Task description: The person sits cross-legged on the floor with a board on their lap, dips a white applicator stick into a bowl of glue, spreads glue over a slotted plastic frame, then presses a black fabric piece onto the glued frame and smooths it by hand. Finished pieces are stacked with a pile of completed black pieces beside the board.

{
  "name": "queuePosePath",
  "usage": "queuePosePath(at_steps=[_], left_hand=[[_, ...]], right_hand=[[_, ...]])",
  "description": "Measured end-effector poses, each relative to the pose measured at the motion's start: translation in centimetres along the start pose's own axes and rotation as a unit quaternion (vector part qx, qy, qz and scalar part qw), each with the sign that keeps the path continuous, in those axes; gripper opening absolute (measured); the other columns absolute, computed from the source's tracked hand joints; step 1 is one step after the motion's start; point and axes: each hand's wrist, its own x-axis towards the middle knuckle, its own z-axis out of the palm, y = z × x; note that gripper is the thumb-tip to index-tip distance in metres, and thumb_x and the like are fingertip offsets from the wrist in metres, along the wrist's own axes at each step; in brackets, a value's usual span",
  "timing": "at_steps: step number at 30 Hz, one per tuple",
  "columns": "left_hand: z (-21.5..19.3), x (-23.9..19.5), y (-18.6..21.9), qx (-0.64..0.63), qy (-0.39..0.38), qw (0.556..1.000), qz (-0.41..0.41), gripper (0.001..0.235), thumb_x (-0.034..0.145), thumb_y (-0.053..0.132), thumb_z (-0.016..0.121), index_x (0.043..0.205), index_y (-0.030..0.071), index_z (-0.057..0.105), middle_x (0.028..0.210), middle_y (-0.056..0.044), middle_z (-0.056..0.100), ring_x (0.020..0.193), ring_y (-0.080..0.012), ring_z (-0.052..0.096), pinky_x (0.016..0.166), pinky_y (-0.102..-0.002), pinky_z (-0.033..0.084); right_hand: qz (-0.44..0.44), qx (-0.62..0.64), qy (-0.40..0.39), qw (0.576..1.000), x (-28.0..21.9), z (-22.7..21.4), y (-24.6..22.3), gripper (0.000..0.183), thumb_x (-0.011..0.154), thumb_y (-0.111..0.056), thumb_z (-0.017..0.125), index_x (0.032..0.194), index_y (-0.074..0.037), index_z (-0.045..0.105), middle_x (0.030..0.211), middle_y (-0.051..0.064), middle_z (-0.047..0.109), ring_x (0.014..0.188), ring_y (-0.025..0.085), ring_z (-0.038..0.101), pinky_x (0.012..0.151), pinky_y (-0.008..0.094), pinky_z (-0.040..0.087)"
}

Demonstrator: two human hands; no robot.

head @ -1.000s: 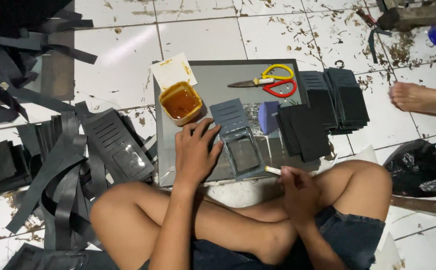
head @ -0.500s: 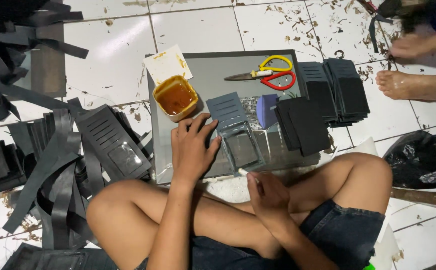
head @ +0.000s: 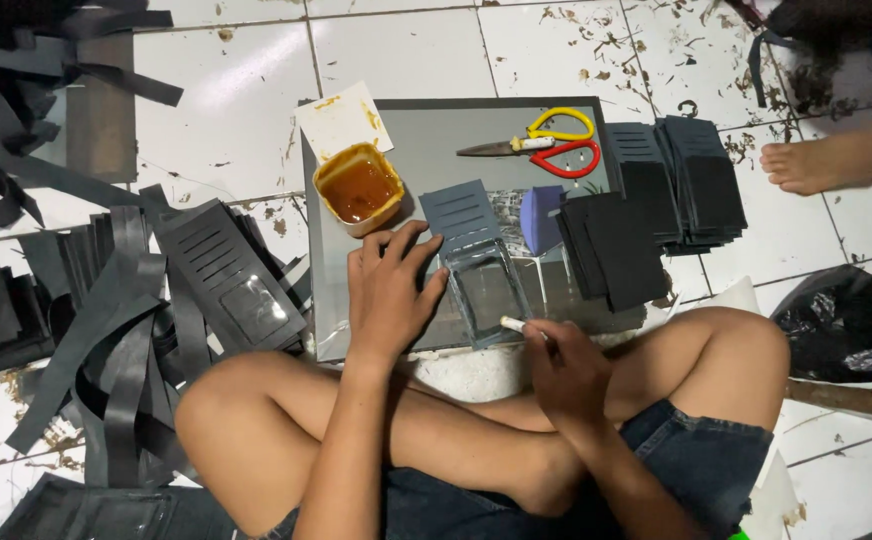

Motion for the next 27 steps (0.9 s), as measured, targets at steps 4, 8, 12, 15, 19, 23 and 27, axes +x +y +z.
queuePosePath(at_steps=[4, 8, 12, 15, 19, 23, 27], left_hand=[[0.0, 0.0, -0.1, -0.003, -0.004, 1.000, -0.005, 0.038, 0.087, 0.036, 0.075, 0.124, 0.027, 0.072, 0.135, 0.004, 0.063, 0.119, -0.0261, 0.052, 0.098, -0.044, 0.036], [-0.1, 0.1, 0.1, 0.006, -0.004, 1.000, -0.003, 0.038, 0.087, 0.036, 0.075, 0.124, 0.027, 0.073, 0.135, 0.004, 0.064, 0.119, -0.0259, 0.052, 0.098, -0.043, 0.037], [-0.1, 0.1, 0.1, 0.007, 0.000, 1.000, -0.002, 0.038, 0.087, 0.036, 0.075, 0.123, 0.026, 0.073, 0.135, 0.004, 0.064, 0.118, -0.0259, 0.052, 0.098, -0.044, 0.037], [0.0, 0.0, 0.0, 0.006, -0.004, 1.000, -0.004, 0.039, 0.087, 0.037, 0.075, 0.124, 0.027, 0.073, 0.135, 0.005, 0.064, 0.119, -0.0257, 0.052, 0.099, -0.043, 0.036], [-0.1, 0.1, 0.1, 0.005, 0.000, 1.000, -0.002, 0.039, 0.086, 0.035, 0.075, 0.124, 0.026, 0.073, 0.135, 0.004, 0.064, 0.118, -0.0265, 0.052, 0.098, -0.044, 0.037], [0.0, 0.0, 0.0, 0.004, 0.001, 1.000, -0.002, 0.038, 0.087, 0.036, 0.075, 0.124, 0.026, 0.073, 0.135, 0.005, 0.064, 0.118, -0.0262, 0.052, 0.099, -0.044, 0.038], [-0.1, 0.0, 0.2, 0.007, 0.004, 1.000, -0.001, 0.039, 0.087, 0.035, 0.075, 0.124, 0.026, 0.073, 0.135, 0.004, 0.064, 0.119, -0.0264, 0.053, 0.099, -0.044, 0.038]], right_hand=[[-0.046, -0.002, -0.030, 0.998, -0.7, -0.1, 1.0, 0.005, 0.089, -0.017, 0.080, 0.094, -0.017, 0.078, 0.075, 0.001, 0.073, 0.069, 0.024, 0.073, 0.073, 0.035, 0.060], [-0.034, -0.012, -0.033, 0.999, 0.3, -1.0, 0.0, 0.004, 0.090, -0.017, 0.080, 0.093, -0.016, 0.077, 0.075, 0.001, 0.072, 0.068, 0.025, 0.072, 0.073, 0.034, 0.058], [-0.037, -0.016, -0.051, 0.998, 1.2, -0.9, -0.5, 0.004, 0.095, -0.017, 0.076, 0.097, -0.014, 0.075, 0.073, 0.004, 0.068, 0.065, 0.025, 0.069, 0.068, 0.038, 0.057], [-0.060, 0.022, -0.087, 0.994, 1.6, -1.0, -1.0, 0.003, 0.095, -0.016, 0.074, 0.093, -0.013, 0.074, 0.071, 0.004, 0.067, 0.064, 0.028, 0.069, 0.067, 0.038, 0.058], [-0.057, 0.012, -0.092, 0.994, 1.1, -1.5, -0.2, 0.005, 0.095, -0.019, 0.073, 0.093, -0.015, 0.074, 0.072, 0.001, 0.068, 0.066, 0.024, 0.070, 0.068, 0.034, 0.057], [-0.061, -0.024, -0.056, 0.996, 1.5, -1.0, -0.7, 0.006, 0.099, -0.020, 0.071, 0.098, -0.015, 0.074, 0.074, 0.001, 0.065, 0.067, 0.024, 0.067, 0.068, 0.034, 0.055], [-0.087, 0.000, -0.090, 0.992, 1.4, -0.6, -2.1, 0.008, 0.099, -0.023, 0.070, 0.098, -0.016, 0.073, 0.073, 0.002, 0.063, 0.067, 0.024, 0.065, 0.067, 0.036, 0.055]])
